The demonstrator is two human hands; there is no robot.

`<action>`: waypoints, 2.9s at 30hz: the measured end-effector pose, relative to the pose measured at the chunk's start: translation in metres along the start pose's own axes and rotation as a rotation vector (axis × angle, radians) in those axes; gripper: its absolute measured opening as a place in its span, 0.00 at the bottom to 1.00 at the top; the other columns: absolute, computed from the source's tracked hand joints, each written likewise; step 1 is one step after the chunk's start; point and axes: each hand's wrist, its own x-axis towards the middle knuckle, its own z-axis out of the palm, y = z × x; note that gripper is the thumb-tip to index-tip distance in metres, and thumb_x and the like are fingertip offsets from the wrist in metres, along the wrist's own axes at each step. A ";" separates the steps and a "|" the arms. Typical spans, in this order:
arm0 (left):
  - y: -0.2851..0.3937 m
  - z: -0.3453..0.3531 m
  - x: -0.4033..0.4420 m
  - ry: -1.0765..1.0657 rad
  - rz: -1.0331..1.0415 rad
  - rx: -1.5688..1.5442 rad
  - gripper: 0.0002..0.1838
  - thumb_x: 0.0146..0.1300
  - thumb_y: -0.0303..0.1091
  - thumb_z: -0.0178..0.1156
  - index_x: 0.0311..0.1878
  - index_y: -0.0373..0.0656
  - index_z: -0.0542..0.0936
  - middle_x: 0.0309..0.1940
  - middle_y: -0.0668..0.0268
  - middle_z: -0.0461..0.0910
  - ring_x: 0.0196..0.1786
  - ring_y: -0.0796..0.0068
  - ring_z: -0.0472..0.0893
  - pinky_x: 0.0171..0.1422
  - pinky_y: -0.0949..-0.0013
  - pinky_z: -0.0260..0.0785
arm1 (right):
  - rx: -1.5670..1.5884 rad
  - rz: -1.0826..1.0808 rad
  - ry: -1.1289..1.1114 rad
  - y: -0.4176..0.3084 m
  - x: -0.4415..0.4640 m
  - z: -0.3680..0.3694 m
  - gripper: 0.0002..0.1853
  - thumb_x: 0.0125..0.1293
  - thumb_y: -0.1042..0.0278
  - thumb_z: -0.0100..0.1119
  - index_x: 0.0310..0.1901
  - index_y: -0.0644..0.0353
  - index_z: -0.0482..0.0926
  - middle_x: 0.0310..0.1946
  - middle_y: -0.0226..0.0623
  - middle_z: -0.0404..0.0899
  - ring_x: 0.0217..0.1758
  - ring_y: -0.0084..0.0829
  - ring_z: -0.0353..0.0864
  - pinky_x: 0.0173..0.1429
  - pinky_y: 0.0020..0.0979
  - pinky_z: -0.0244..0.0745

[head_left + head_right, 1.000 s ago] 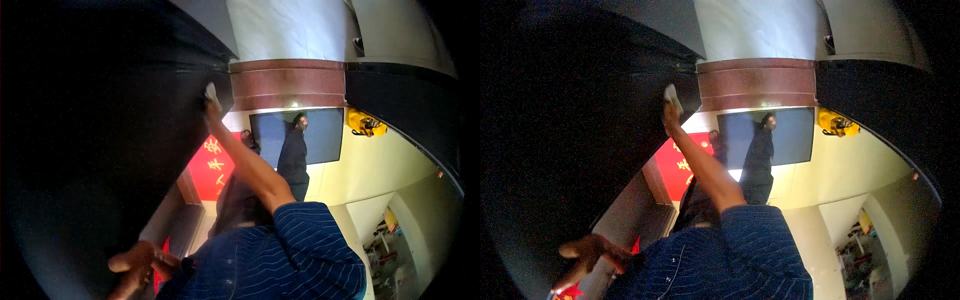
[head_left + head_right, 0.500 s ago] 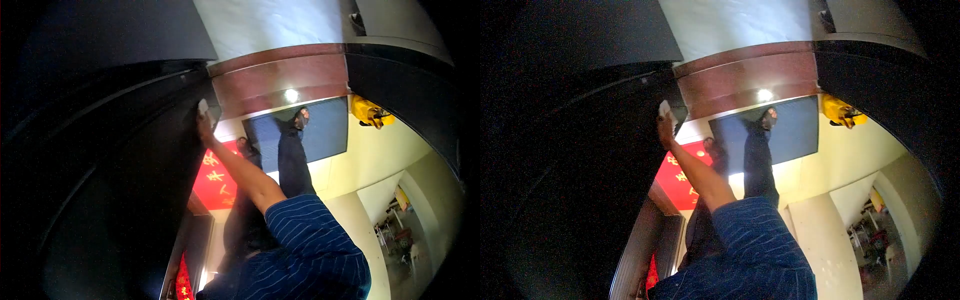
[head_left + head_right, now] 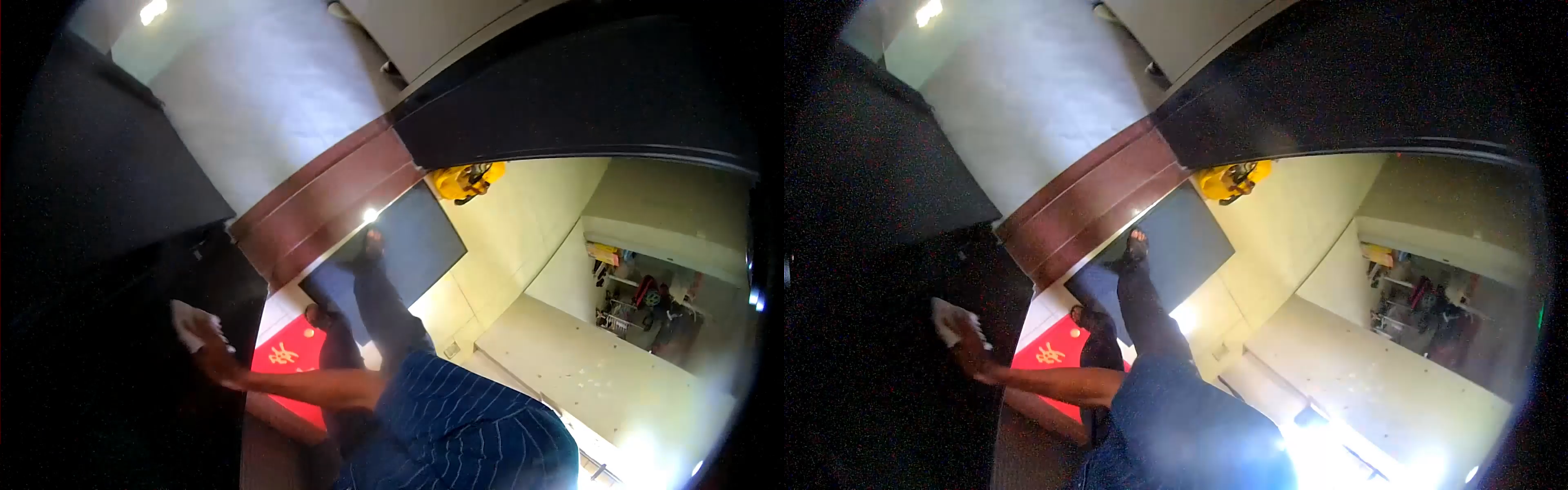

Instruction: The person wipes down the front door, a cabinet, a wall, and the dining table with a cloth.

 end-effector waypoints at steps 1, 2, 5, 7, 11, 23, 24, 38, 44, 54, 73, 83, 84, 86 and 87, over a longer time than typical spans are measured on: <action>0.009 0.001 -0.001 -0.035 0.001 -0.047 0.33 0.67 0.42 0.58 0.69 0.33 0.65 0.69 0.40 0.62 0.73 0.43 0.59 0.75 0.48 0.51 | 0.047 0.009 -0.054 -0.020 -0.014 -0.003 0.17 0.74 0.54 0.47 0.55 0.57 0.73 0.42 0.36 0.78 0.45 0.31 0.79 0.53 0.39 0.77; 0.020 0.002 -0.003 -0.073 0.001 -0.099 0.32 0.66 0.42 0.58 0.69 0.33 0.65 0.68 0.40 0.62 0.73 0.43 0.59 0.75 0.48 0.51 | 0.102 0.004 -0.127 -0.044 -0.033 -0.012 0.17 0.74 0.54 0.47 0.54 0.57 0.74 0.41 0.36 0.80 0.44 0.31 0.80 0.52 0.40 0.78; 0.057 0.002 -0.007 -0.220 -0.005 -0.254 0.32 0.66 0.42 0.58 0.68 0.33 0.65 0.68 0.40 0.63 0.73 0.43 0.59 0.75 0.48 0.52 | 0.215 -0.148 -0.249 -0.137 -0.159 -0.013 0.18 0.73 0.55 0.52 0.56 0.56 0.74 0.46 0.37 0.81 0.52 0.35 0.82 0.59 0.44 0.78; 0.086 0.000 -0.008 -0.334 -0.005 -0.359 0.32 0.66 0.41 0.58 0.68 0.33 0.65 0.68 0.40 0.63 0.73 0.43 0.60 0.75 0.49 0.52 | 0.186 -0.466 -0.298 -0.197 -0.253 -0.020 0.22 0.71 0.59 0.55 0.62 0.59 0.69 0.55 0.40 0.77 0.57 0.39 0.78 0.65 0.45 0.73; 0.149 -0.004 0.002 -0.573 0.032 -0.524 0.31 0.66 0.41 0.58 0.68 0.33 0.65 0.68 0.40 0.63 0.72 0.43 0.61 0.75 0.49 0.53 | 0.019 -0.779 0.323 -0.340 -0.435 -0.036 0.25 0.75 0.54 0.48 0.65 0.63 0.66 0.61 0.44 0.73 0.62 0.43 0.75 0.66 0.45 0.71; 0.474 0.069 0.156 -0.742 0.727 -0.898 0.23 0.65 0.29 0.59 0.62 0.35 0.72 0.56 0.48 0.76 0.57 0.47 0.76 0.61 0.58 0.69 | -0.899 -3.193 1.495 -0.399 -0.872 0.255 0.18 0.70 0.71 0.56 0.60 0.63 0.75 0.61 0.40 0.72 0.62 0.34 0.72 0.65 0.34 0.68; 0.502 0.061 0.164 -0.761 0.744 -0.923 0.23 0.64 0.28 0.60 0.62 0.36 0.72 0.56 0.48 0.77 0.58 0.49 0.77 0.61 0.60 0.70 | -1.218 -3.157 1.801 -0.416 -0.886 0.256 0.18 0.68 0.73 0.57 0.59 0.61 0.76 0.64 0.43 0.70 0.67 0.39 0.66 0.68 0.39 0.64; 0.717 0.086 0.354 0.079 1.393 -0.932 0.35 0.71 0.57 0.46 0.73 0.44 0.62 0.75 0.48 0.53 0.75 0.44 0.57 0.76 0.43 0.50 | -2.333 -1.686 2.518 -0.545 -0.854 0.335 0.35 0.55 0.55 0.56 0.67 0.52 0.70 0.69 0.35 0.66 0.74 0.39 0.61 0.75 0.54 0.53; 0.829 0.005 0.430 0.392 1.534 -1.441 0.41 0.66 0.68 0.45 0.73 0.47 0.64 0.74 0.52 0.58 0.75 0.47 0.56 0.76 0.44 0.46 | -2.574 -1.724 2.690 -0.518 -0.939 0.448 0.29 0.54 0.55 0.56 0.60 0.50 0.76 0.67 0.34 0.67 0.73 0.42 0.60 0.74 0.52 0.52; 0.876 -0.065 0.286 0.432 1.864 -1.365 0.38 0.63 0.64 0.51 0.69 0.49 0.70 0.71 0.57 0.62 0.75 0.56 0.60 0.76 0.37 0.40 | -1.426 -2.371 2.922 -0.433 -0.985 0.336 0.31 0.60 0.57 0.57 0.66 0.54 0.71 0.70 0.44 0.61 0.76 0.54 0.52 0.77 0.54 0.48; 0.881 -0.084 0.260 0.536 2.083 -1.238 0.38 0.57 0.62 0.56 0.62 0.42 0.73 0.62 0.53 0.70 0.70 0.54 0.64 0.76 0.42 0.50 | -1.008 -2.908 2.117 -0.456 -0.962 0.297 0.35 0.63 0.64 0.60 0.69 0.64 0.59 0.69 0.57 0.56 0.71 0.57 0.56 0.69 0.51 0.58; 0.823 0.025 0.198 0.474 2.202 -0.851 0.41 0.52 0.61 0.60 0.56 0.31 0.76 0.54 0.53 0.77 0.64 0.57 0.72 0.78 0.52 0.50 | -0.786 -2.478 2.146 -0.493 -0.839 0.106 0.27 0.74 0.63 0.45 0.68 0.66 0.53 0.65 0.54 0.56 0.68 0.42 0.59 0.73 0.42 0.48; 0.810 0.041 0.193 0.423 2.222 -0.837 0.41 0.52 0.61 0.60 0.56 0.30 0.76 0.55 0.52 0.76 0.64 0.58 0.72 0.78 0.53 0.50 | -0.748 -2.489 2.093 -0.494 -0.816 0.094 0.28 0.74 0.65 0.43 0.70 0.67 0.48 0.68 0.55 0.53 0.69 0.43 0.57 0.74 0.41 0.46; 0.790 0.065 0.192 0.290 2.274 -0.851 0.38 0.54 0.58 0.60 0.56 0.31 0.76 0.56 0.54 0.76 0.66 0.61 0.71 0.79 0.53 0.49 | -0.658 -2.483 1.968 -0.491 -0.787 0.095 0.31 0.75 0.68 0.42 0.72 0.68 0.43 0.70 0.57 0.49 0.70 0.44 0.56 0.75 0.41 0.46; 0.783 0.067 0.195 0.292 2.279 -0.835 0.36 0.55 0.56 0.59 0.57 0.34 0.76 0.56 0.56 0.76 0.66 0.62 0.71 0.79 0.52 0.49 | -0.608 -2.473 1.903 -0.488 -0.779 0.102 0.31 0.74 0.68 0.43 0.72 0.69 0.42 0.70 0.57 0.49 0.70 0.44 0.57 0.74 0.41 0.47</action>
